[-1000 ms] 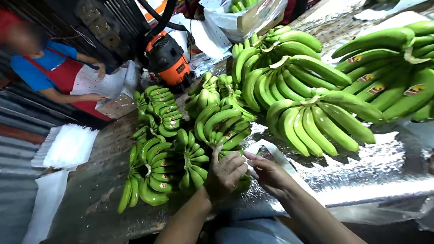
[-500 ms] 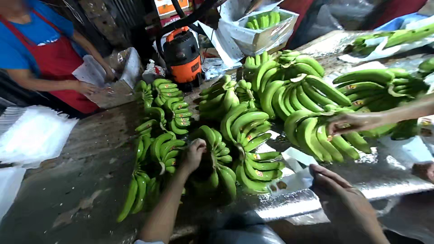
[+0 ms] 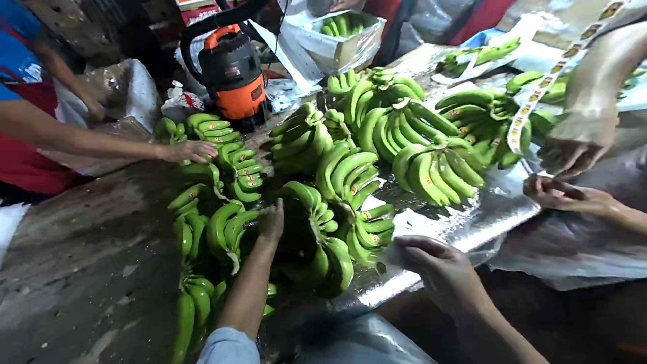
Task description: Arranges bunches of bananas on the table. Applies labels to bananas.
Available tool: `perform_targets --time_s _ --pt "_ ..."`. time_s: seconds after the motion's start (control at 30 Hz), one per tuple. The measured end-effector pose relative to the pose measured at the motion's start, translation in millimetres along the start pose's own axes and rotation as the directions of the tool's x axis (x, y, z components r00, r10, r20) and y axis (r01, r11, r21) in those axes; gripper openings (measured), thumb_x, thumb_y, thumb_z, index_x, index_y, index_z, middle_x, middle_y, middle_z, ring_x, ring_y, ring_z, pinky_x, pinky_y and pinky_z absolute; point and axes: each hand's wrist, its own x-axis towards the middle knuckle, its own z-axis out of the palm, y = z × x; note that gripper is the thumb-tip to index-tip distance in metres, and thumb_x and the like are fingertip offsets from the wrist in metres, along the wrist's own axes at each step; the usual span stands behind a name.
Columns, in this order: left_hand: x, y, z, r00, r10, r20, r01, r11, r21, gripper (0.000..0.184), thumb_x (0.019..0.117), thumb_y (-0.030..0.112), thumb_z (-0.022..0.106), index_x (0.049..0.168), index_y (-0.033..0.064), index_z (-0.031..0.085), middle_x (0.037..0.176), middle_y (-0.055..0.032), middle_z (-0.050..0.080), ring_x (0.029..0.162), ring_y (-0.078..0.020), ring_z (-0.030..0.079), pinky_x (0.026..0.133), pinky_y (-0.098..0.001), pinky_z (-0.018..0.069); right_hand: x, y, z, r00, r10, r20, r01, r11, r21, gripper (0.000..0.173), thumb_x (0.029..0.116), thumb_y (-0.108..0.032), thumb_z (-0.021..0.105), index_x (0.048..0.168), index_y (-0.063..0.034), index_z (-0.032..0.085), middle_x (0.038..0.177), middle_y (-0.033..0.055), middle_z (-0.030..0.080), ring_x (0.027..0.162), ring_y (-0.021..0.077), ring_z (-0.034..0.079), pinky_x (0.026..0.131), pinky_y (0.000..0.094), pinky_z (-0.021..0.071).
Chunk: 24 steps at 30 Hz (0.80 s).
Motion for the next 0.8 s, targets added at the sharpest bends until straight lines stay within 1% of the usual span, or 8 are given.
perform_targets --time_s 0.07,0.13,0.23,0.4,0.6,0.67,0.7,0.8 --pt "-12 7 -17 0.992 0.035 -0.124 -0.056 0.983 -0.172 0.032 0.1025 0.008 0.054 0.133 0.0013 0.062 0.125 -0.0228 0.068 0.121 -0.0384 0.064 0.110 -0.0548 0.0414 7 2 16 0.996 0.087 -0.025 -0.086 0.995 0.050 0.016 0.0923 0.001 0.054 0.100 -0.0021 0.068 0.085 0.0008 0.071 0.070 0.0098 0.068 0.065 0.0273 0.0605" --pt "-41 22 -30 0.930 0.219 -0.295 -0.324 0.866 -0.380 0.022 0.0951 0.012 0.067 0.112 -0.0002 0.074 0.115 -0.0182 0.073 0.113 -0.0327 0.068 0.106 -0.0541 0.0463 11 5 28 0.986 0.166 -0.020 -0.164 0.983 0.085 0.012 0.0955 0.001 0.056 0.102 -0.0013 0.065 0.087 0.0021 0.068 0.070 0.0107 0.066 0.065 0.0287 0.0599" --pt "-83 49 -27 0.719 0.548 -0.428 -0.694 0.535 -0.482 0.016 0.0855 0.011 0.077 0.100 0.0056 0.080 0.108 -0.0109 0.076 0.109 -0.0256 0.070 0.106 -0.0529 0.0462 13 7 43 0.979 0.204 0.009 -0.204 0.974 0.093 0.012 0.0935 0.004 0.057 0.103 -0.0012 0.063 0.085 0.0022 0.067 0.069 0.0107 0.065 0.063 0.0280 0.0592" --pt "-103 64 -8 0.456 0.659 -0.598 -0.851 0.520 -0.076 0.010 0.0917 0.010 0.069 0.091 0.0150 0.078 0.097 -0.0034 0.075 0.098 -0.0198 0.072 0.107 -0.0552 0.0448 10 5 59 0.964 0.263 0.019 -0.264 0.963 0.053 0.018 0.0900 0.008 0.060 0.106 0.0012 0.063 0.085 0.0035 0.067 0.067 0.0097 0.065 0.061 0.0249 0.0580" --pt "-117 47 9 0.280 0.671 -0.687 -0.911 0.411 0.031 0.017 0.0997 0.008 0.059 0.098 0.0139 0.074 0.109 -0.0047 0.074 0.118 -0.0221 0.064 0.117 -0.0472 0.0353 3 15 64 0.893 0.450 0.010 -0.445 0.879 0.172 0.022 0.0946 0.008 0.054 0.114 0.0012 0.060 0.085 0.0017 0.064 0.061 0.0062 0.058 0.057 0.0214 0.0529" --pt "-113 44 19 0.330 0.579 -0.745 -0.935 0.307 -0.175 0.014 0.0999 0.009 0.061 0.094 0.0097 0.073 0.107 -0.0091 0.073 0.116 -0.0232 0.066 0.114 -0.0417 0.0428 5 25 60 0.903 0.430 -0.009 -0.421 0.889 0.177 0.029 0.0956 0.009 0.054 0.123 0.0021 0.059 0.096 0.0039 0.066 0.068 0.0062 0.062 0.062 0.0210 0.0548" --pt "-109 42 22 0.417 0.506 -0.755 -0.908 0.263 -0.325 0.011 0.0979 0.010 0.064 0.091 0.0073 0.073 0.104 -0.0108 0.073 0.112 -0.0225 0.067 0.108 -0.0386 0.0485 8 28 56 0.919 0.394 -0.025 -0.385 0.908 0.168 0.031 0.0966 0.008 0.053 0.127 0.0025 0.057 0.099 0.0043 0.067 0.072 0.0060 0.064 0.065 0.0209 0.0556" --pt "-92 18 1 0.865 0.317 -0.388 -0.498 0.448 -0.743 0.011 0.0927 0.001 0.066 0.096 -0.0078 0.072 0.102 -0.0175 0.073 0.101 -0.0202 0.070 0.097 -0.0333 0.0552 17 31 39 0.949 0.291 -0.118 -0.276 0.952 0.131 0.020 0.0985 0.006 0.052 0.115 0.0024 0.063 0.092 0.0017 0.071 0.071 0.0052 0.065 0.064 0.0201 0.0553"
